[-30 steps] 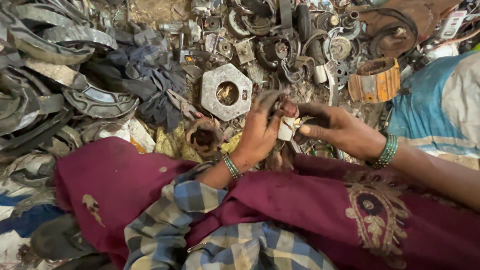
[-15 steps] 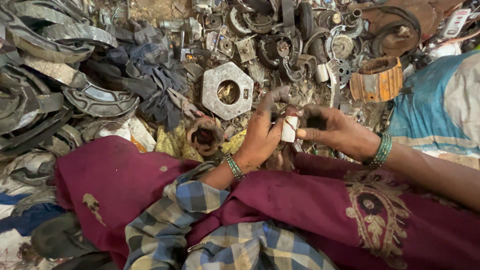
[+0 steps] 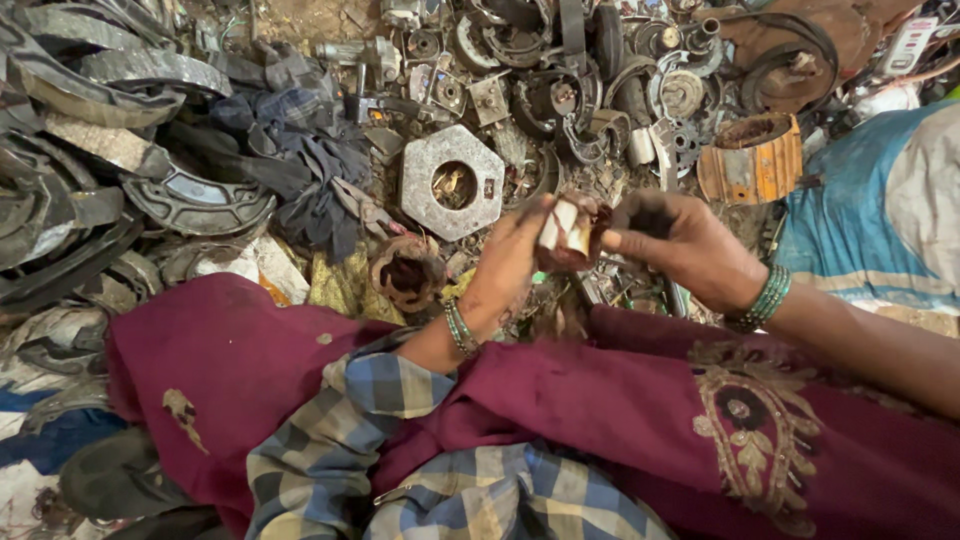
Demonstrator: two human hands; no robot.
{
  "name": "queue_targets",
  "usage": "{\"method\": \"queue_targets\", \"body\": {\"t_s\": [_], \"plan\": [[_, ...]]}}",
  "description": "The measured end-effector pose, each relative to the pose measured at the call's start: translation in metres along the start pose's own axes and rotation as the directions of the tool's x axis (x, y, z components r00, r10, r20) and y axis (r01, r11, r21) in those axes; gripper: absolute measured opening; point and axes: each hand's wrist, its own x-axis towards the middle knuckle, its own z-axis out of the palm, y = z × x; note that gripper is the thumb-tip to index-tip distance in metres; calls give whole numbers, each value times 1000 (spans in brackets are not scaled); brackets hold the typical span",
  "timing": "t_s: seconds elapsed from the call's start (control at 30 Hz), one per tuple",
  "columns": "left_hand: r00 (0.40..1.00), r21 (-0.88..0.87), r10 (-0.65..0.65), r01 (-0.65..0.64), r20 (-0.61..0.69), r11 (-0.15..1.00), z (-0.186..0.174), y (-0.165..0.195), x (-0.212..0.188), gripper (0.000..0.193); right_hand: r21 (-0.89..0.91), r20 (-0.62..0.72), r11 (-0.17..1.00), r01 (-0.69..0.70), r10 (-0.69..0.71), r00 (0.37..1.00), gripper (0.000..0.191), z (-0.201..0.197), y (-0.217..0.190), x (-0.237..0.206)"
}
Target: The person sits on the floor and uses a hammer and pliers to break apart a cylindrical metal component, then pulls out copper wire by hand. The person continues to separate the copper from the housing and places the separated pieces aside.
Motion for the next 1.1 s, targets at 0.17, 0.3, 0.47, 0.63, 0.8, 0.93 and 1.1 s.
{"method": "queue_targets", "body": {"t_s": [0.17, 0.3, 0.47, 0.63, 0.8, 0.93, 1.1], "plan": [[999, 273, -22, 34, -47, 961, 8, 18, -14, 57, -359, -156, 932, 55, -118, 981, 25, -9, -3, 2], [979, 552, 177, -206, 105, 808, 17, 23, -16, 52, -518, -16, 736, 436, -517, 856, 75, -10, -8, 3], [895, 694, 314, -445, 318, 566, 17, 27, -24, 50, -573, 94, 753, 324, -332, 939, 97, -3, -9, 2], [869, 793, 371, -467, 328, 392, 22, 33, -30, 44, -716, -40, 688, 117, -208, 977, 85, -2, -5, 0], [865, 789, 400, -463, 304, 404, 14, 44, -25, 37, -682, -49, 726, 89, -166, 985, 73, -10, 1, 2], [898, 790, 334, -419, 287, 447, 10, 47, -20, 31, -627, 11, 766, 142, -174, 985, 62, -15, 7, 2], [948, 747, 149, -314, 282, 586, 8, 49, -18, 29, -576, 150, 750, 325, -294, 944, 30, -13, 9, 2]]}}
